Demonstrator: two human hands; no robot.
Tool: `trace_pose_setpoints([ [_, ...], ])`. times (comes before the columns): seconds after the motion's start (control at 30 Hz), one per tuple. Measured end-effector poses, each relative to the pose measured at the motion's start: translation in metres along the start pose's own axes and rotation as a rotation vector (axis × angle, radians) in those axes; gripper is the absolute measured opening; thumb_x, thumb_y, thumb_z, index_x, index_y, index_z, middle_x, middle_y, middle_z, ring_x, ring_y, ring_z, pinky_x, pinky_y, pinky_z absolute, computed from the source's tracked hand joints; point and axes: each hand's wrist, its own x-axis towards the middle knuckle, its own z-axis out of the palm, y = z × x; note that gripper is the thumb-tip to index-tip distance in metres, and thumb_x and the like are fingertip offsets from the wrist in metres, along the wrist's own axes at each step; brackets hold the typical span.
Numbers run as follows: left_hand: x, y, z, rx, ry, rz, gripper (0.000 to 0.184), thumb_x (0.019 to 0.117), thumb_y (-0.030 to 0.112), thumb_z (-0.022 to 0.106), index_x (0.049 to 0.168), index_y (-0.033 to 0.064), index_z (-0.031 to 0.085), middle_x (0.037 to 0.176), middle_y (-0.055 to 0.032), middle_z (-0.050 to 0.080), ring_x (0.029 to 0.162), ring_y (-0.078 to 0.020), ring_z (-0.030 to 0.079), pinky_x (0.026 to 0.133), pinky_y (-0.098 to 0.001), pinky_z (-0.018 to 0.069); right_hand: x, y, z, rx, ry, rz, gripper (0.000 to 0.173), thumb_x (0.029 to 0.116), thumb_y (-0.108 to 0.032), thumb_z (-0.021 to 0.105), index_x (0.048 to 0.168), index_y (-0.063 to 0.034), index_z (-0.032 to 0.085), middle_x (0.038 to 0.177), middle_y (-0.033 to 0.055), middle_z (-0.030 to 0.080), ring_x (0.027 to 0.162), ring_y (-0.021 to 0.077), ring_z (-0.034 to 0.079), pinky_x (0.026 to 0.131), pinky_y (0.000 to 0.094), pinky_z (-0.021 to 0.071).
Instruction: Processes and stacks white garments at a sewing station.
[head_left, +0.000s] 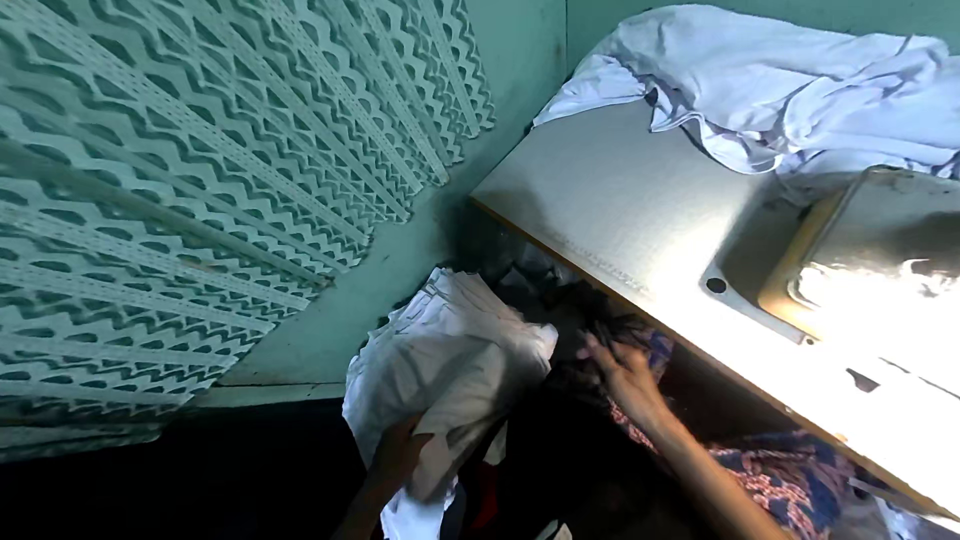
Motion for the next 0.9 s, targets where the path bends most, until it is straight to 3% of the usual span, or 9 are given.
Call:
trace_pose_setpoints([
  [0.23, -0.020, 0.009, -0.030, -0.408, 0.182, -0.059, 0.026, 0.0939, 0.009, 0.067, 0.117, -0.0003, 0.071, 0.110, -0.0129, 0.073, 0.103, -0.0168, 0.068, 0.095, -0.0413, 0.0548, 0.057, 0.022, 0.074, -0.379, -0.231, 0.397, 0.061, 0.1074, -0.056, 0.039, 0.125, -0.0061, 0.068, 0.114, 0.0213, 0.070, 0.108, 0.0357, 0.067, 0.096, 0.0595, 0.0499],
  [0.3, -0.020, 0.002, -0.031, -0.408, 0.183, 0.007, 0.024, 0.0917, 0.010, 0.067, 0.113, 0.0009, 0.073, 0.105, -0.0093, 0.074, 0.098, -0.0131, 0.070, 0.092, -0.0383, 0.0571, 0.063, 0.015, 0.082, -0.187, -0.271, 0.454, 0.065, 0.1104, -0.053, 0.031, 0.127, -0.0008, 0.065, 0.116, 0.0210, 0.068, 0.108, 0.0307, 0.066, 0.094, 0.0520, 0.0519],
  [0.43, -0.021, 0.002, -0.024, -0.316, 0.118, 0.074, 0.024, 0.0904, 0.011, 0.070, 0.112, 0.0008, 0.074, 0.102, -0.0090, 0.075, 0.097, -0.0126, 0.071, 0.093, -0.0371, 0.0574, 0.064, 0.007, 0.105, 0.492, -0.343, 0.447, 0.077, 0.1015, -0.073, 0.025, 0.145, -0.0160, 0.054, 0.127, 0.0079, 0.069, 0.115, 0.0200, 0.067, 0.097, 0.0460, 0.0573],
  [0.5, -0.023, 0.003, -0.011, -0.280, 0.112, 0.065, 0.026, 0.0910, 0.012, 0.072, 0.115, -0.0004, 0.073, 0.104, -0.0123, 0.075, 0.098, -0.0175, 0.072, 0.094, -0.0409, 0.0571, 0.069, -0.002, 0.112, 0.394, -0.292, 0.418, 0.055, 0.1048, -0.050, 0.052, 0.136, -0.0061, 0.059, 0.116, 0.0113, 0.071, 0.104, 0.0212, 0.070, 0.089, 0.0435, 0.0599],
  [0.57, -0.027, 0.000, 0.016, -0.236, 0.215, 0.126, 0.033, 0.0895, 0.016, 0.074, 0.118, -0.0008, 0.072, 0.107, -0.0144, 0.075, 0.101, -0.0224, 0.073, 0.094, -0.0446, 0.0579, 0.072, -0.020, 0.118, 0.254, -0.186, 0.419, 0.042, 0.0928, -0.026, 0.076, 0.124, -0.0008, 0.064, 0.107, 0.0126, 0.073, 0.095, 0.0211, 0.072, 0.085, 0.0413, 0.0612],
  [0.67, -0.046, 0.024, 0.044, -0.117, 0.270, 0.114, 0.059, 0.0893, 0.026, 0.075, 0.137, -0.0044, 0.060, 0.135, -0.0249, 0.063, 0.128, -0.0386, 0.060, 0.110, -0.0534, 0.0468, 0.071, -0.050, 0.136, 0.333, -0.100, 0.392, 0.045, 0.0926, -0.017, 0.074, 0.131, 0.0008, 0.057, 0.111, 0.0159, 0.070, 0.097, 0.0242, 0.070, 0.083, 0.0439, 0.0611],
  [0.77, -0.066, 0.088, 0.007, 0.179, -0.078, -0.198, 0.076, 0.1014, 0.035, 0.061, 0.158, -0.0045, 0.030, 0.164, -0.0234, 0.031, 0.153, -0.0369, 0.029, 0.125, -0.0484, 0.0226, 0.052, -0.097, 0.147, 0.394, -0.118, 0.363, 0.047, 0.0909, -0.014, 0.075, 0.132, 0.0002, 0.057, 0.105, 0.0143, 0.071, 0.089, 0.0216, 0.071, 0.076, 0.0402, 0.0610],
  [0.87, -0.062, 0.036, 0.057, 0.047, 0.736, 0.164, 0.059, 0.0841, 0.029, 0.072, 0.121, -0.0162, 0.065, 0.120, -0.0355, 0.066, 0.117, -0.0490, 0.063, 0.112, -0.0551, 0.0430, 0.034, -0.122, 0.143, 0.441, -0.135, 0.299, 0.046, 0.0878, -0.013, 0.078, 0.127, 0.0005, 0.060, 0.100, 0.0137, 0.072, 0.084, 0.0216, 0.072, 0.072, 0.0393, 0.0626],
  [0.9, -0.082, 0.067, 0.006, 0.050, 0.338, -0.060, 0.058, 0.0981, 0.027, 0.065, 0.142, -0.0096, 0.053, 0.142, -0.0278, 0.057, 0.136, -0.0379, 0.053, 0.120, -0.0465, 0.0350, 0.030, -0.130, 0.139, 0.482, -0.131, 0.270, 0.044, 0.0880, -0.012, 0.078, 0.126, 0.0012, 0.060, 0.100, 0.0143, 0.072, 0.084, 0.0223, 0.072, 0.072, 0.0401, 0.0630],
])
